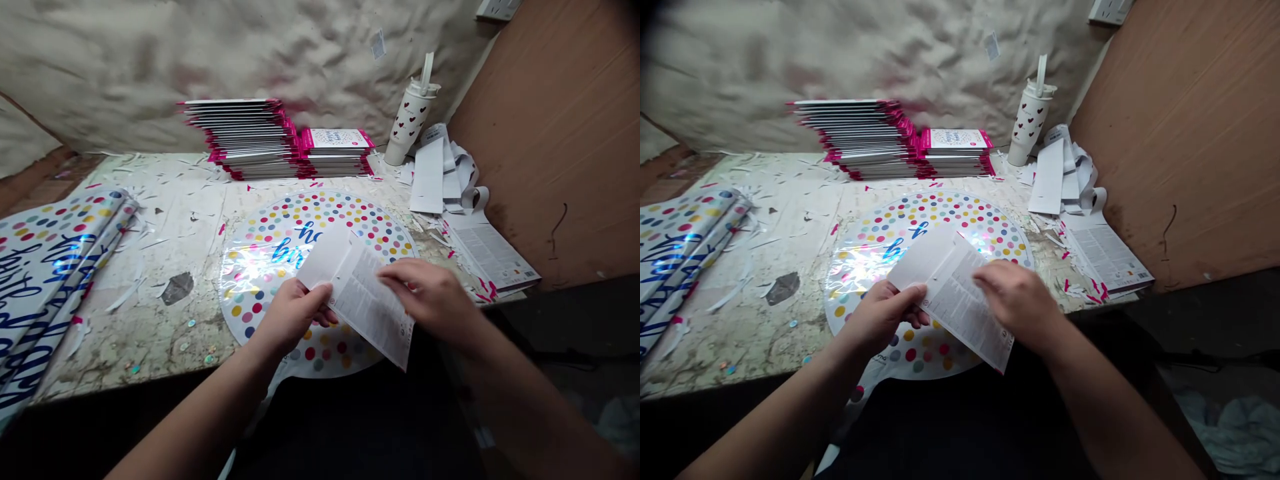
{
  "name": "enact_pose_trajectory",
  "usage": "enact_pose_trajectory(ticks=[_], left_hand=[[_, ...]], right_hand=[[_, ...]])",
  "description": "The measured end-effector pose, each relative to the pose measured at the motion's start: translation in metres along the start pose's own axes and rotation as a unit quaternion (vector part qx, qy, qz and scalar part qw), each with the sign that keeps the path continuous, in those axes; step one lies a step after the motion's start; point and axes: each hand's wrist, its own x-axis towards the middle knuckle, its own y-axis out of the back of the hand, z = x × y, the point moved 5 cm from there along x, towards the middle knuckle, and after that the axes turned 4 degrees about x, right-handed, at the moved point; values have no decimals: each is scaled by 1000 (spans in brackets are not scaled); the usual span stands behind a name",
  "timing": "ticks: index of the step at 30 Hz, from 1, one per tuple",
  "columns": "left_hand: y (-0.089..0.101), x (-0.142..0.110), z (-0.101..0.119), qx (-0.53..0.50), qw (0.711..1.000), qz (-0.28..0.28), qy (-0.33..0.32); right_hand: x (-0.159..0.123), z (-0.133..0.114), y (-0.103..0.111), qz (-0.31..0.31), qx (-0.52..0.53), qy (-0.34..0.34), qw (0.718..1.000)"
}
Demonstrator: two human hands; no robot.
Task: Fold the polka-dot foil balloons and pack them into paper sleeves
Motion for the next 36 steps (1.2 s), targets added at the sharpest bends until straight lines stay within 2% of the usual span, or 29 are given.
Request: enact_pose_trajectory(ticks=[2,5,10,13,16,18,20,21,22,23,25,27,28,29,30,31,32,33,34,36], left_hand=[[-10,-3,3,11,1000,-23,-8],[-20,-5,4,17,999,-38,-11],[-24,-3,0,19,999,-31,-8],[-25,-1,-1,-8,999,-36,2],[-18,0,-1,-31,999,-41,13],[-5,0,-3,-48,998,-19,23],[9,-2,-6,-80,996,35,32],[14,-5,-8,-102,992,66,36],[16,-8,-11,-124,987,90,39],[15,-13,-13,-142,984,101,35],[5,-23,-12,-139,988,70,-1],[-2,-34,-4,-53,995,13,-86],[2,-40,3,15,988,21,-155],[12,-47,12,91,964,69,-238],[25,-54,21,168,919,147,-324],[37,-62,28,241,855,226,-400],[46,-67,32,310,786,276,-458],[50,-68,32,380,728,279,-498],[49,-65,28,448,687,239,-521],[39,-54,10,548,633,115,-534]], right_hand=[[1,-15,-15,-4,20,38,999],[3,-29,-33,-5,-40,62,997],[7,-45,-44,-29,-173,112,978],[11,-43,-45,-23,-209,118,971],[9,-16,-19,46,-220,70,972],[-1,14,11,98,-252,-15,963],[-14,38,36,107,-303,-119,939],[-20,42,42,98,-316,-146,932],[-23,38,40,80,-310,-144,936],[-23,28,32,58,-286,-116,950],[-19,-5,3,17,-196,-9,980],[-11,-33,-22,29,-124,65,990],[-7,-41,-29,54,-89,85,991],[-3,-43,-33,81,-49,100,991],[1,-41,-35,104,-1,114,988],[3,-36,-36,116,47,130,984],[4,-29,-37,116,86,145,979],[4,-21,-39,112,107,159,975],[3,-15,-42,102,107,168,975],[-5,-6,-55,64,64,179,980]])
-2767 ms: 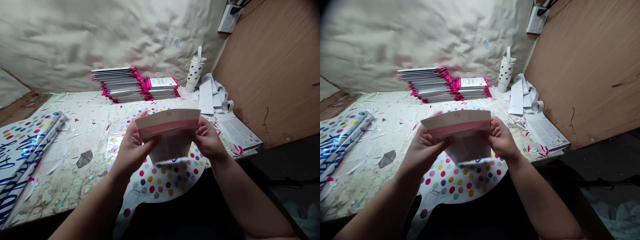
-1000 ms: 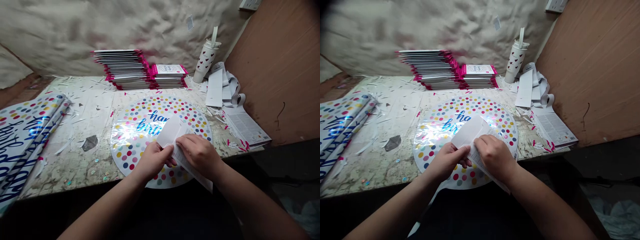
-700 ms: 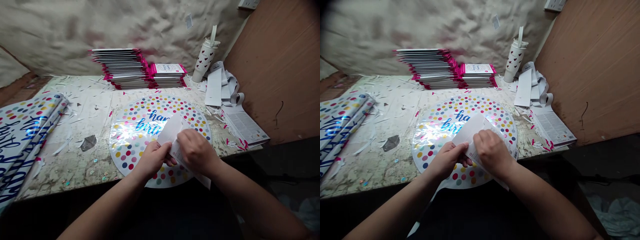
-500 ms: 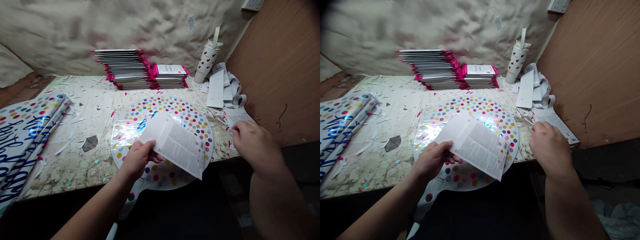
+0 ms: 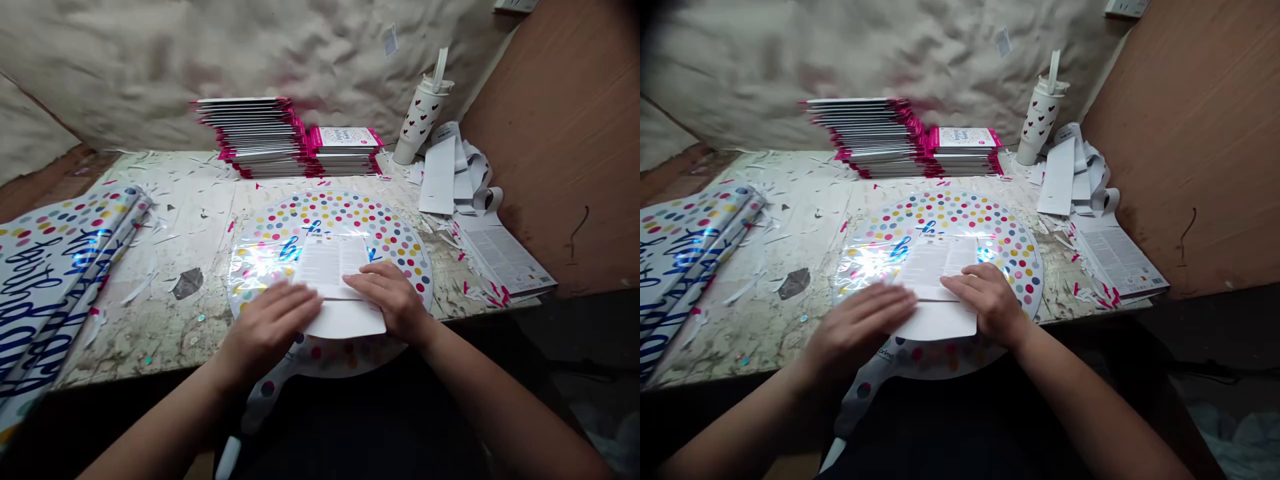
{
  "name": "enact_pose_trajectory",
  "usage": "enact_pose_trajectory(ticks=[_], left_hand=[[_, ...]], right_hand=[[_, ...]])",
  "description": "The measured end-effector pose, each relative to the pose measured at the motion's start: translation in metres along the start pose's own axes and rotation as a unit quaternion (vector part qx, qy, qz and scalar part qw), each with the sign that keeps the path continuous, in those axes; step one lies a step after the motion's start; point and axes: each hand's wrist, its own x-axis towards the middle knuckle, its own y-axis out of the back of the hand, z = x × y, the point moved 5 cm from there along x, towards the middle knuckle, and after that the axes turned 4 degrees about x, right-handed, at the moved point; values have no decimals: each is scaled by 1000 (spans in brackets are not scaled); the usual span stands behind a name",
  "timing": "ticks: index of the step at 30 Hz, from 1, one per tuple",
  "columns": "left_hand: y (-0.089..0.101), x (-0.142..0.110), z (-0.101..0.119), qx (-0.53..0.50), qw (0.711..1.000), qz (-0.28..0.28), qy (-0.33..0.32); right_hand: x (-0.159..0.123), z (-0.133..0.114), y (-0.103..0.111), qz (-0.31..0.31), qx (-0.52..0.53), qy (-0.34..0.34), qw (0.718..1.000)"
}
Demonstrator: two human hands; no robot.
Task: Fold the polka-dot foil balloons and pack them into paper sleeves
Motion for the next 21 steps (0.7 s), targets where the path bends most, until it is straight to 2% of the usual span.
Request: enact_pose_trajectory(ticks=[2,5,7,9,11,14,16,17,19,21], left_hand=[[-21,-9,8,13,997,-59,-54],[-42,-21,20,26,994,-86,-58],[-50,-26,25,15,993,-103,-50],[-52,-25,25,-15,993,-117,-19],[-54,-19,19,-61,988,-130,49],[-63,-7,4,-100,963,-151,200],[-69,-2,-3,-90,956,-155,233],[-70,-1,-5,-79,961,-156,216],[-65,-4,-7,-52,973,-148,168],[-49,-16,-12,-31,977,-118,174]], right_hand=[[-16,-3,-15,-53,-45,25,997],[-42,-18,-32,-93,-88,72,989],[-52,-22,-36,-101,-97,57,988],[-52,-19,-35,-104,-70,7,992],[-45,-9,-34,-109,-26,-77,991],[-29,13,-35,-127,-5,-227,965],[-19,22,-34,-136,-37,-260,955],[-16,22,-34,-148,-54,-240,958],[-16,16,-37,-204,-64,-153,965],[-29,4,-39,-266,-52,-70,960]])
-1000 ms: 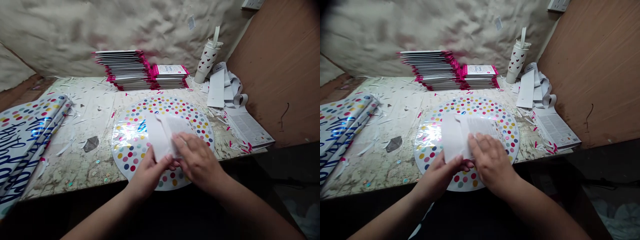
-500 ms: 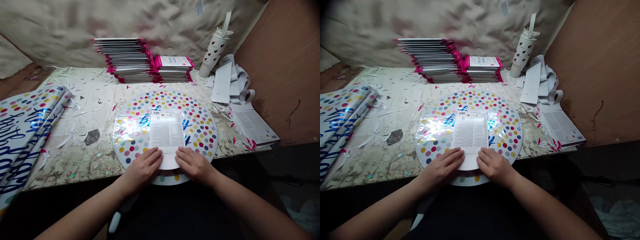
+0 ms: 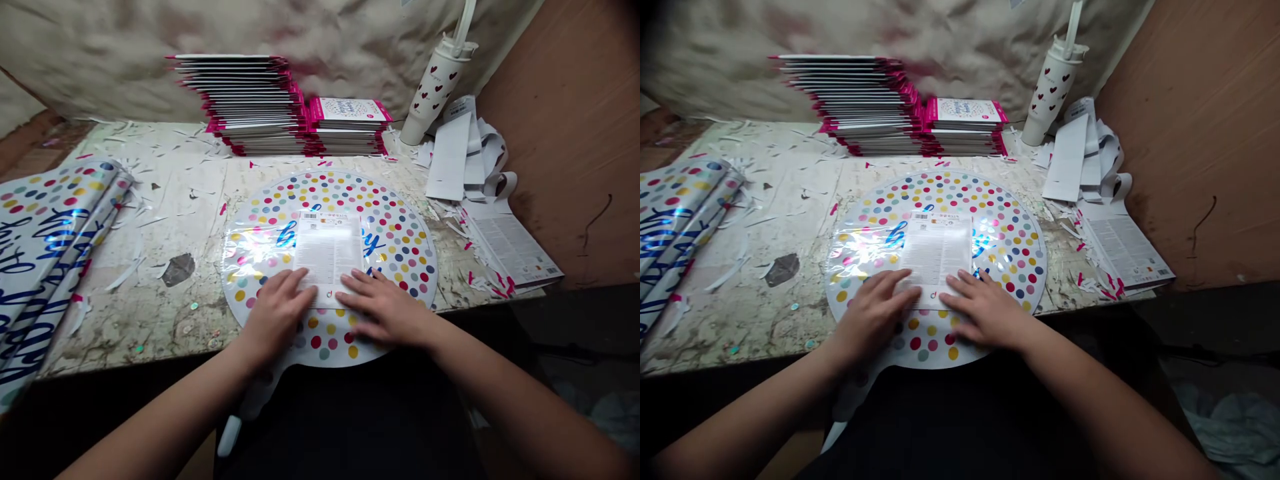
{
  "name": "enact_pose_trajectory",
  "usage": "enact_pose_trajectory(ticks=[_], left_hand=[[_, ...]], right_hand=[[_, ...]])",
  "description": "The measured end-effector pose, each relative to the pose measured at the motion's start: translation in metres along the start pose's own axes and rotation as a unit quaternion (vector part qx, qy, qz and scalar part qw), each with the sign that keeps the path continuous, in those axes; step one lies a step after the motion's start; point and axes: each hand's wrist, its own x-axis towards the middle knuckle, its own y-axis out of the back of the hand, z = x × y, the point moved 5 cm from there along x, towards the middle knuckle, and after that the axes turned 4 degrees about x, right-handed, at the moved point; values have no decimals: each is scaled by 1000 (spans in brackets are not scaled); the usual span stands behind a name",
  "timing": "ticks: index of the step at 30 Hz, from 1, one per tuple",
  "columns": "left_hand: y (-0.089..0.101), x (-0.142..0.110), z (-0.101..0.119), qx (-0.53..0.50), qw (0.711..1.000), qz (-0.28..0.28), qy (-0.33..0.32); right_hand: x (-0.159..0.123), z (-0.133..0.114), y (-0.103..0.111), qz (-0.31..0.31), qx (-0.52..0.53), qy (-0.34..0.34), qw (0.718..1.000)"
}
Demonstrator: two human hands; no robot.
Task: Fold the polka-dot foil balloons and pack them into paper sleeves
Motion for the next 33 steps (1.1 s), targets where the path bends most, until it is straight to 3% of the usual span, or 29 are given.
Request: enact_pose_trajectory(ticks=[2,4,5,7,8,9,10,12,14,15,19,20,21,22,25,27,28,31,33], left_hand=[[17,-17,-10,-54,996,10,75],[20,-34,-12,-206,957,-93,180],[16,-41,-7,-306,906,-170,236],[5,-49,9,-497,755,-269,334],[0,-47,16,-568,685,-263,372],[-4,-42,19,-619,634,-227,404],[-8,-36,19,-650,602,-178,428],[-15,-24,16,-667,578,-102,458],[-20,-17,13,-671,566,-65,474],[-22,-16,13,-683,546,-53,481],[-27,-17,25,-774,390,-47,497],[-27,-17,28,-787,369,-48,493],[-27,-17,30,-792,366,-46,486],[-25,-16,30,-790,384,-39,476],[-18,-12,27,-742,503,-29,442],[-14,-9,26,-692,585,-40,422],[-12,-7,27,-673,611,-47,415],[-10,-3,27,-658,637,-43,399],[-8,-2,22,-655,642,-23,397]], right_hand=[[-18,-10,-4,-1,-25,39,999],[-33,-22,-1,58,-64,66,994],[-38,-29,3,90,-79,83,989],[-38,-42,12,139,-97,108,980],[-34,-47,18,155,-105,113,976],[-29,-51,23,169,-114,114,972],[-22,-55,28,180,-124,114,969],[-11,-60,34,194,-139,111,965],[-5,-61,35,199,-142,102,964],[-4,-61,35,202,-138,97,965],[-9,-54,35,208,-82,78,972],[-11,-51,36,204,-60,70,975],[-11,-48,37,195,-34,63,978],[-10,-45,39,185,-2,56,981],[1,-34,44,153,147,2,977],[17,-26,45,137,255,-49,956],[25,-24,45,133,296,-64,944],[40,-20,52,134,383,-59,912],[34,-12,59,123,419,-54,898]])
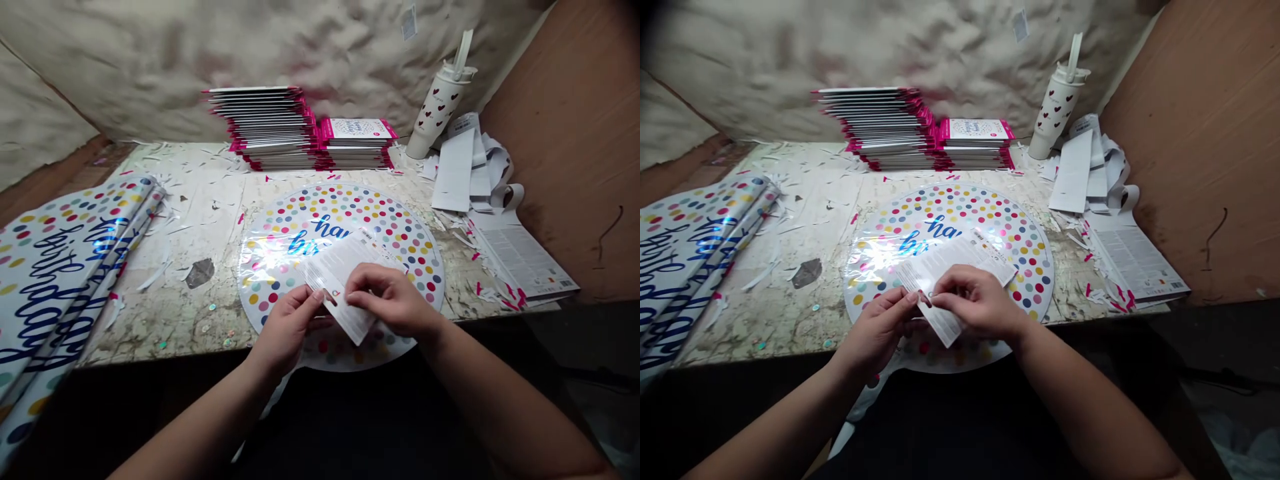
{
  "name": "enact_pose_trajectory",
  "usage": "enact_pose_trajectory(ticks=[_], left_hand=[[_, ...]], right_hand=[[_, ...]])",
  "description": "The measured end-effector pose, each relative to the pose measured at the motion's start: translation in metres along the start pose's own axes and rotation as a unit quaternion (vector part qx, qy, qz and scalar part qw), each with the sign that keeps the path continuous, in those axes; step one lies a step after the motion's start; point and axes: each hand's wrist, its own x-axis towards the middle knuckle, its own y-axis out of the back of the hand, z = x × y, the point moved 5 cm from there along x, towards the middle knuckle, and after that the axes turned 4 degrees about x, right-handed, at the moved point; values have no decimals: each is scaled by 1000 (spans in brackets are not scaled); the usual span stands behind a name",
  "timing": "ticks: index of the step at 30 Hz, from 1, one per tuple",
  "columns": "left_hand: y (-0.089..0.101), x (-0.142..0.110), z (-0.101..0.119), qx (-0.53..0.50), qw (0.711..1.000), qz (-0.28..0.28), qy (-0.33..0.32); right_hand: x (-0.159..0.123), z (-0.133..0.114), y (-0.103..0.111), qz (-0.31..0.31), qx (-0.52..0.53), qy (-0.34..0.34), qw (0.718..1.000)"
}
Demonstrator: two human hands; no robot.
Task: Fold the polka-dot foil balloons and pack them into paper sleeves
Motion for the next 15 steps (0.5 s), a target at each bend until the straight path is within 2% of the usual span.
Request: enact_pose_trajectory(ticks=[2,3,4,5,6,8,9,11,13,15], left_hand=[[8,2,6,32,999,12,-24],[12,3,12,68,997,16,-43],[15,2,20,117,990,23,-70],[17,1,30,176,979,32,-102],[17,-2,42,238,960,44,-138],[9,-9,69,348,911,50,-217],[0,-14,82,388,885,29,-254],[-16,-21,106,418,848,-9,-326],[-23,-26,126,391,834,3,-389],[-22,-23,139,364,830,25,-422]], right_hand=[[-17,5,14,-82,-27,-37,996],[-30,9,21,-136,-77,-64,986],[-42,14,32,-156,-149,-94,972],[-50,16,47,-120,-232,-112,959],[-56,14,63,-51,-304,-113,944],[-59,-4,85,128,-379,-60,914],[-55,-14,88,178,-371,-17,911],[-40,-28,80,179,-280,48,942],[-19,-29,70,177,-130,64,973],[0,-22,69,237,16,59,970]])
